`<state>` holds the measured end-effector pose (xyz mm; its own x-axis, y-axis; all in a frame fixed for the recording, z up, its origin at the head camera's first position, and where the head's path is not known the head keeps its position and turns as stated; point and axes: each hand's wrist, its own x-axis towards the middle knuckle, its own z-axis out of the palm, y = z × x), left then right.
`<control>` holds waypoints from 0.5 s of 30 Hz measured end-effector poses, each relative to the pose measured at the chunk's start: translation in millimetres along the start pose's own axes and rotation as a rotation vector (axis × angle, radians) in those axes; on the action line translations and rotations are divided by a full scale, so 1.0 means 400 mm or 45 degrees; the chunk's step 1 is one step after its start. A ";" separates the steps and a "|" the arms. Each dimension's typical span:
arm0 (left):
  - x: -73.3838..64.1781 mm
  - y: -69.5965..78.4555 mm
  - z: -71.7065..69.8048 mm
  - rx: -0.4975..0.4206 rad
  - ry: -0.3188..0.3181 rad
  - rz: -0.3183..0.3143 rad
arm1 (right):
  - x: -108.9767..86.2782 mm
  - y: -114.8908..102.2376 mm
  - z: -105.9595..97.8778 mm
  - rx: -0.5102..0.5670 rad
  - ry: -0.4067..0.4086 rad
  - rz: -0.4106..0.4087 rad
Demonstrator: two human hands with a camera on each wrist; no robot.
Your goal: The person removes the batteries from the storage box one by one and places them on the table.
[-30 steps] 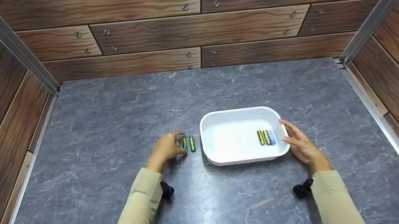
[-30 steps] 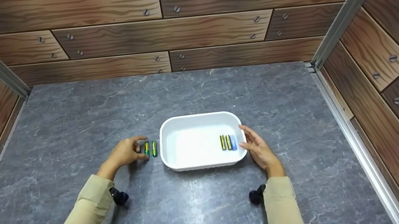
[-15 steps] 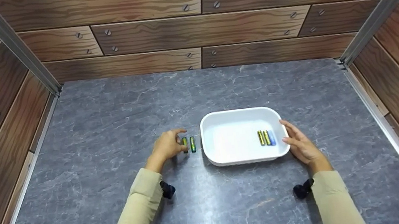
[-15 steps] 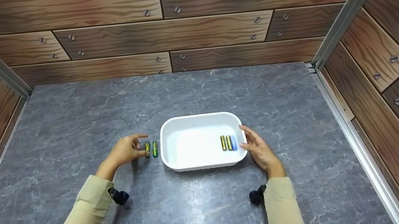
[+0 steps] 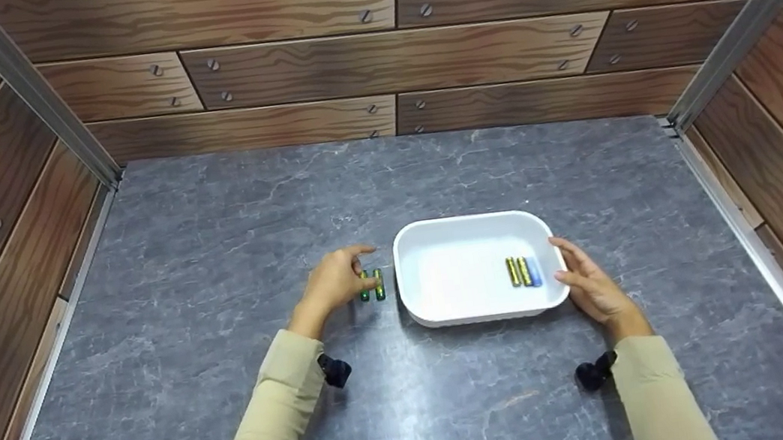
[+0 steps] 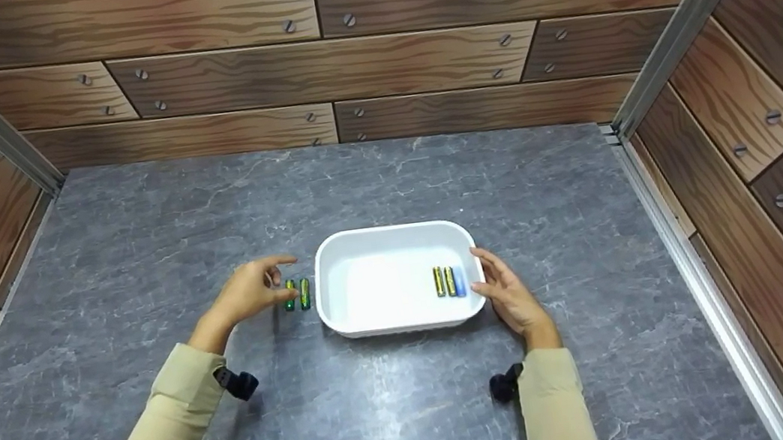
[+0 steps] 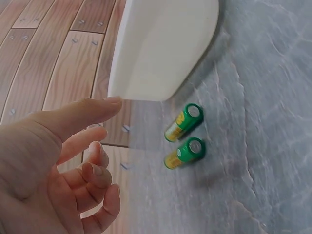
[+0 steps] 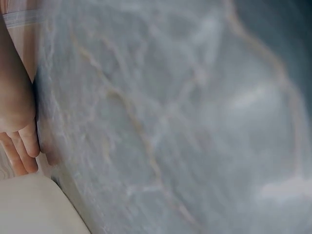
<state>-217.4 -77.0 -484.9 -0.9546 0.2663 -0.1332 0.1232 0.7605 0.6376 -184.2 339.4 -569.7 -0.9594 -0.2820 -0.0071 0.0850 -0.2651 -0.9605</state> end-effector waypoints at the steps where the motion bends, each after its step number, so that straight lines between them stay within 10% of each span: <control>1: 0.000 0.003 0.000 0.001 0.001 0.006 | 0.000 0.000 0.000 -0.002 0.011 0.006; 15: 0.005 0.054 0.000 -0.039 0.017 0.078 | 0.000 -0.005 0.003 -0.001 0.032 0.025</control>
<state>-216.6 -59.9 -471.3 -0.9491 0.3038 -0.0836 0.1732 0.7247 0.6669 -183.8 338.8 -567.5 -0.9640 -0.2636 -0.0333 0.1040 -0.2591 -0.9602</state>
